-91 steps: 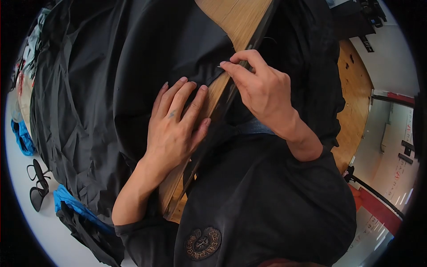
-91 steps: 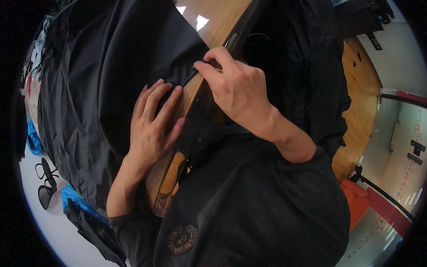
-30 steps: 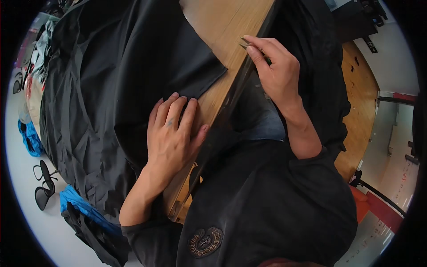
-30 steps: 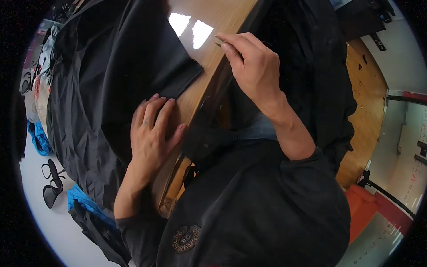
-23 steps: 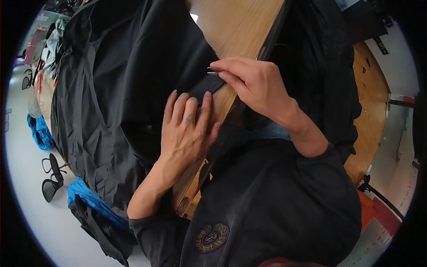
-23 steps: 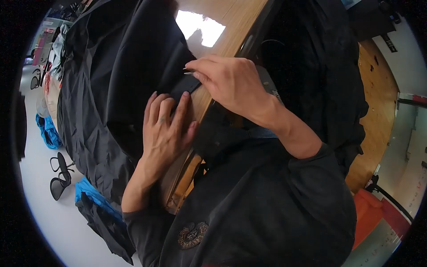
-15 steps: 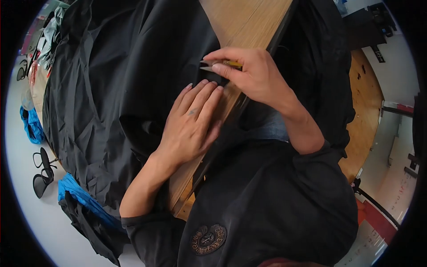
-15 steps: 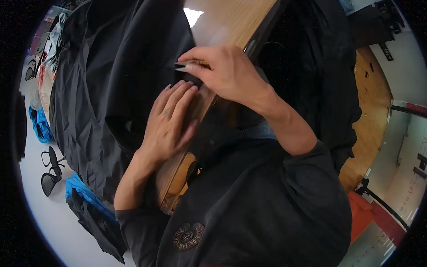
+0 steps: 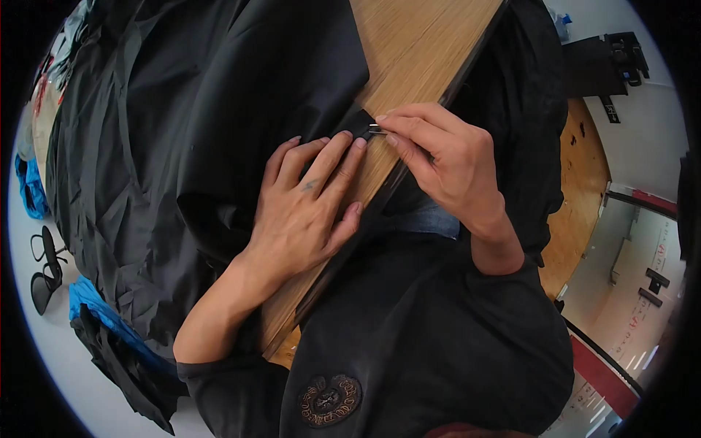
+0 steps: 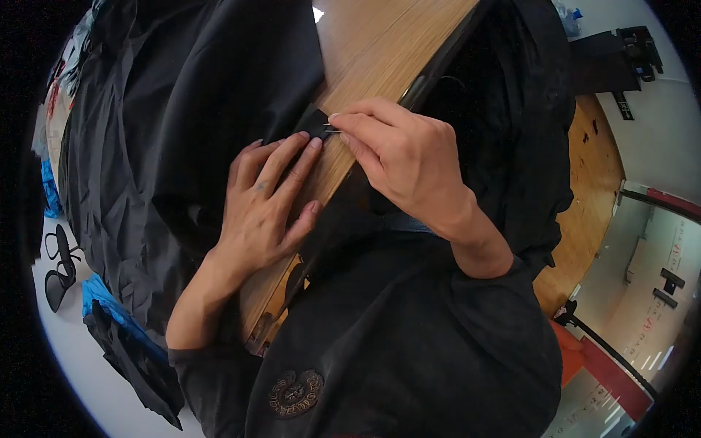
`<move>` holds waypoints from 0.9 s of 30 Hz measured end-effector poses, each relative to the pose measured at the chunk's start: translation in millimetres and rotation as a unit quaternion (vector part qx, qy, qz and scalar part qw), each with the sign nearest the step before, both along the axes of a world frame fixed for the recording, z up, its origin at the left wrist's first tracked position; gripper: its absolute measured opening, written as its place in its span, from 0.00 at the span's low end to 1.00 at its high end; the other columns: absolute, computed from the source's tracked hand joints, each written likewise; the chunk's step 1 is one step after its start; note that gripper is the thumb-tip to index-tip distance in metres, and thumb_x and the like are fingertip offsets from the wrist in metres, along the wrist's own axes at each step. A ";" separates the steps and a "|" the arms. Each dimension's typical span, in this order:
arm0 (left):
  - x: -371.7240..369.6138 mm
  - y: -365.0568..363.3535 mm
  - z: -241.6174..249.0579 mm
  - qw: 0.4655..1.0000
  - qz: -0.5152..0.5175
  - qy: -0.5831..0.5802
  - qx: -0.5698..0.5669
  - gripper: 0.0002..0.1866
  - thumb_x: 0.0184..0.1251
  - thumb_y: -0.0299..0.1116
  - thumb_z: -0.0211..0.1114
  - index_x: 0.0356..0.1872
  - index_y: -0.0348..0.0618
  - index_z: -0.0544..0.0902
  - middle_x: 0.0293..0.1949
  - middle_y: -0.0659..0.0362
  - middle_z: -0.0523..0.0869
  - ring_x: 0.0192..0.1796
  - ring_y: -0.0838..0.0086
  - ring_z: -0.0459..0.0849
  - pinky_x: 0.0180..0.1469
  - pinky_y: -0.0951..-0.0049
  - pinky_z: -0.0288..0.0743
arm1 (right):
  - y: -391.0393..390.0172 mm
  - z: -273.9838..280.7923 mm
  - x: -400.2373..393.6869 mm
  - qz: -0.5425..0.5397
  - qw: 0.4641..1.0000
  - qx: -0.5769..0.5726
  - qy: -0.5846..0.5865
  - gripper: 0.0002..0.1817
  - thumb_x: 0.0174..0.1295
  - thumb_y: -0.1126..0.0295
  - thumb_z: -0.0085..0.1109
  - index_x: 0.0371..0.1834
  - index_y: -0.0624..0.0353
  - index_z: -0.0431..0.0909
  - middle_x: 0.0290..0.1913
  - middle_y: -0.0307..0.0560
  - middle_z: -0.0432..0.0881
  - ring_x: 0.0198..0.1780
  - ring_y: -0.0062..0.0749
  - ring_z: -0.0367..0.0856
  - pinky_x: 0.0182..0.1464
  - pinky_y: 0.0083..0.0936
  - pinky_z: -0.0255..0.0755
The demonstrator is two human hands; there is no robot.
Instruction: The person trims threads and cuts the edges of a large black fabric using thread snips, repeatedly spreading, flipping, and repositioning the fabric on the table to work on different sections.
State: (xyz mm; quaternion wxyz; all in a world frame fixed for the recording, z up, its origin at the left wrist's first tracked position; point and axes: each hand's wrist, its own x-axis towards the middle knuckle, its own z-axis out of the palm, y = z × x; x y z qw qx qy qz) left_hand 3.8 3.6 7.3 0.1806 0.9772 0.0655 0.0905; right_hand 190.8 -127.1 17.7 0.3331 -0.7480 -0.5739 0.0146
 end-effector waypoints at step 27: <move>1.4 3.4 -1.0 0.999 -0.017 0.028 -0.025 0.34 0.66 0.41 0.61 0.74 0.46 0.70 0.75 0.52 0.68 0.78 0.55 0.63 0.81 0.47 0.50 | -1.3 -4.8 -10.2 -0.023 1.000 0.017 -0.012 0.10 0.60 0.79 0.68 0.45 0.60 0.88 0.44 0.44 0.87 0.38 0.37 0.89 0.38 0.24 0.83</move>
